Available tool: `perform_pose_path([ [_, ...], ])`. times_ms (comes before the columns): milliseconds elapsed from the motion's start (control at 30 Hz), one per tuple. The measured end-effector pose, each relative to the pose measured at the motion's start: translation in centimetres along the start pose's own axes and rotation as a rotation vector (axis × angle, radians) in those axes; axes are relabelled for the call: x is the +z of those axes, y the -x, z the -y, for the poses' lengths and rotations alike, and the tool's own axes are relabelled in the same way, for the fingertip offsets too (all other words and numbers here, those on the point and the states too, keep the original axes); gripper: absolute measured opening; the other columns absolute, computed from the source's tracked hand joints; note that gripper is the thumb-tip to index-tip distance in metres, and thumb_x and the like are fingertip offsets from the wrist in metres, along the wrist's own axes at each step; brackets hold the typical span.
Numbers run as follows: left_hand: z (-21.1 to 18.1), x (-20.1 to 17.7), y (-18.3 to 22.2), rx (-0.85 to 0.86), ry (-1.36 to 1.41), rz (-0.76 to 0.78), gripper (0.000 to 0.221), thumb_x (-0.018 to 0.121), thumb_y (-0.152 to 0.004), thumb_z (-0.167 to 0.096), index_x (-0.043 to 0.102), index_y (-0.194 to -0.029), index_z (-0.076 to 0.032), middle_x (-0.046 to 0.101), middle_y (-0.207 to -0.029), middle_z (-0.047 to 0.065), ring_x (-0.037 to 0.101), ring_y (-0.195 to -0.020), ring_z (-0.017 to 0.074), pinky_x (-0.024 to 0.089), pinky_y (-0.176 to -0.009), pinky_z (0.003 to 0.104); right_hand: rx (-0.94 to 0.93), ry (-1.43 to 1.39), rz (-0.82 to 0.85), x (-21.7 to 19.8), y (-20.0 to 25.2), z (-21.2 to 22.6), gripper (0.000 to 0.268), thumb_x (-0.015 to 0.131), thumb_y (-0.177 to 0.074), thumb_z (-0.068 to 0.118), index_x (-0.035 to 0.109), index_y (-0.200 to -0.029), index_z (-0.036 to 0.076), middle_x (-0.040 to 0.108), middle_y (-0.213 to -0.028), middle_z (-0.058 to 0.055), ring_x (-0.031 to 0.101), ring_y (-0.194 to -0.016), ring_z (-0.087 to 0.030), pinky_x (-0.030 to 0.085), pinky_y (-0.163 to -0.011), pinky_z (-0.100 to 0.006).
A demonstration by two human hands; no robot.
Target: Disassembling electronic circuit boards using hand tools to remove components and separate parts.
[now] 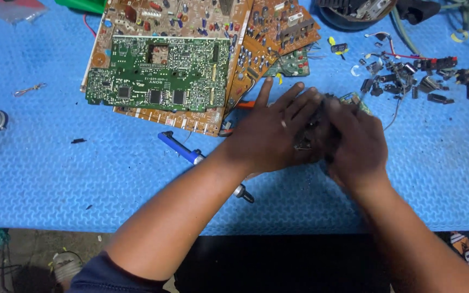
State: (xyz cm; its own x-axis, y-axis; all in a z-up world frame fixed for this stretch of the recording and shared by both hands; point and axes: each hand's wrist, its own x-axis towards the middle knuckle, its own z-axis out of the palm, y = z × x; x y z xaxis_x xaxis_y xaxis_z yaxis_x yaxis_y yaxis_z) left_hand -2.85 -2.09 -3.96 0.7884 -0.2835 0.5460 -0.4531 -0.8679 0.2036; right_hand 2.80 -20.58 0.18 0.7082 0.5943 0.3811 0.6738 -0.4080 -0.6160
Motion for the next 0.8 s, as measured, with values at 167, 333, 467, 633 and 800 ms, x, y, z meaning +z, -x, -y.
perform_pose_path([
  [167, -0.3, -0.4, -1.0, -0.042, 0.009, 0.126, 0.088, 0.069, -0.088, -0.07, 0.048, -0.149, -0.011, 0.046, -0.159, 0.013, 0.038, -0.151, 0.0362, 0.015, -0.121, 0.076, 0.639, -0.814, -0.172, 1.8, -4.4, 5.7, 0.043, 0.062, -0.102, 0.023, 0.052, -0.062, 0.012, 0.049, -0.054, -0.001, 0.042, -0.045, -0.008, 0.032, -0.042, -0.023],
  [333, -0.3, -0.3, -0.7, -0.039, -0.088, 0.221, 0.079, 0.061, -0.096, -0.054, 0.036, -0.158, -0.012, 0.038, -0.163, 0.015, 0.032, -0.154, 0.036, 0.013, -0.122, 0.073, -0.395, 0.366, -0.014, 2.0, -1.4, 3.7, 0.023, 0.055, -0.099, -0.002, 0.057, -0.121, -0.011, 0.055, -0.081, -0.029, 0.055, -0.07, -0.047, 0.035, -0.058, -0.052],
  [467, -0.6, -0.4, -0.8, -0.019, -0.148, 0.198, 0.082, 0.053, -0.098, -0.063, 0.037, -0.155, -0.006, 0.043, -0.16, 0.017, 0.035, -0.152, 0.0382, 0.014, -0.119, 0.075, 0.165, -0.17, 0.059, 0.3, -1.4, 3.1, 0.012, 0.055, -0.09, 0.017, 0.055, -0.079, 0.013, 0.056, -0.07, -0.003, 0.053, -0.067, -0.022, 0.037, -0.06, -0.038],
  [633, -0.3, -0.2, -0.8, -0.023, -0.186, 0.197, 0.078, 0.054, -0.098, -0.055, 0.035, -0.158, -0.01, 0.044, -0.161, 0.016, 0.037, -0.152, 0.0373, 0.016, -0.12, 0.073, -0.328, 0.309, -0.097, 2.1, -1.0, 3.1, 0.039, 0.058, -0.091, 0.006, 0.065, -0.126, -0.009, 0.07, -0.119, -0.03, 0.06, -0.103, -0.051, 0.045, -0.086, -0.057],
  [800, -0.5, 0.2, -0.7, -0.033, -0.15, 0.161, 0.087, 0.054, -0.096, -0.067, 0.037, -0.154, -0.004, 0.047, -0.158, 0.02, 0.04, -0.15, 0.0413, 0.019, -0.116, 0.078, -0.127, 0.129, -0.042, 1.7, -0.5, 1.4, 0.008, 0.058, -0.078, 0.01, 0.059, -0.071, 0.006, 0.064, -0.081, -0.015, 0.062, -0.077, -0.037, 0.041, -0.068, -0.05],
])
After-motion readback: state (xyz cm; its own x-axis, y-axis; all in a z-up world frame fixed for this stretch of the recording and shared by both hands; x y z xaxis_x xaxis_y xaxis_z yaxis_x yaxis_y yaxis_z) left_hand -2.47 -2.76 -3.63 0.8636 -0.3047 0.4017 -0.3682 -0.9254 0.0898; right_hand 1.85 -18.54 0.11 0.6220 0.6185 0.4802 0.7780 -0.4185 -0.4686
